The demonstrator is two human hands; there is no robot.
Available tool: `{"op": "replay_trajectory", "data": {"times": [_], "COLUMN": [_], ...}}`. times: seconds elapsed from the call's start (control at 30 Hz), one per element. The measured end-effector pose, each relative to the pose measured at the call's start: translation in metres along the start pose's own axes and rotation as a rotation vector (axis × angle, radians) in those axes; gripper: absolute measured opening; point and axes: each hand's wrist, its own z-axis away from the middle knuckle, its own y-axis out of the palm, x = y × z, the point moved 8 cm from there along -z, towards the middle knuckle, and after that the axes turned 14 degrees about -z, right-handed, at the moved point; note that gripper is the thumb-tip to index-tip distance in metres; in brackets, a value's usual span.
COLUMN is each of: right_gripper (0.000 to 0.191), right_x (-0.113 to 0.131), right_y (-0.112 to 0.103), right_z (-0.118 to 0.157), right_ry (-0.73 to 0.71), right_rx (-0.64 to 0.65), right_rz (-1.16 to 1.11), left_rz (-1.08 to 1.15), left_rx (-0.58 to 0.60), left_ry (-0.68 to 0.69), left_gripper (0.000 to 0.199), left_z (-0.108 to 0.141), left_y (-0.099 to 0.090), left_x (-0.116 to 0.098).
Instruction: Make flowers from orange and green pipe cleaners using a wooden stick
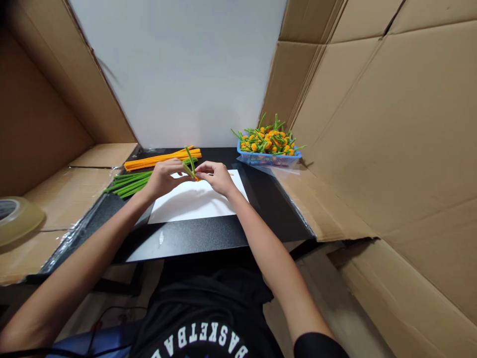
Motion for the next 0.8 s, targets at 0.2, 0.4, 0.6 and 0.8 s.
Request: {"op": "replay_trajectory", "data": {"times": [0.2, 0.4, 0.6, 0.8], "right_gripper": [0.028, 0.026, 0.023, 0.020], "right_x": [-0.003, -0.003, 0.001, -0.003], "right_y": [-0.002, -0.001, 0.004, 0.003], "right_z": [0.000, -0.001, 0.001, 0.002], "right_ry": [0.019, 0.010, -0.025, -0.041], "right_rx": [-0.008, 0.011, 0.032, 0.023], "right_rz": [-0.083, -0.088, -0.066, -0.060], "left_rz": [0.073, 0.080, 0.038, -0.045], "left_rx": [0.092, 0.159, 0.152, 0.177], "left_ry": [0.084, 0.043, -0.012, -0.085], "left_gripper": [0.017, 0.020, 0.018, 0.011], "left_z": [0.000, -0.002, -0.002, -0.003], "left_y": [0.003, 0.003, 0.003, 0.002], "left_x": [-0.005, 0.002, 0.004, 0.006]}}
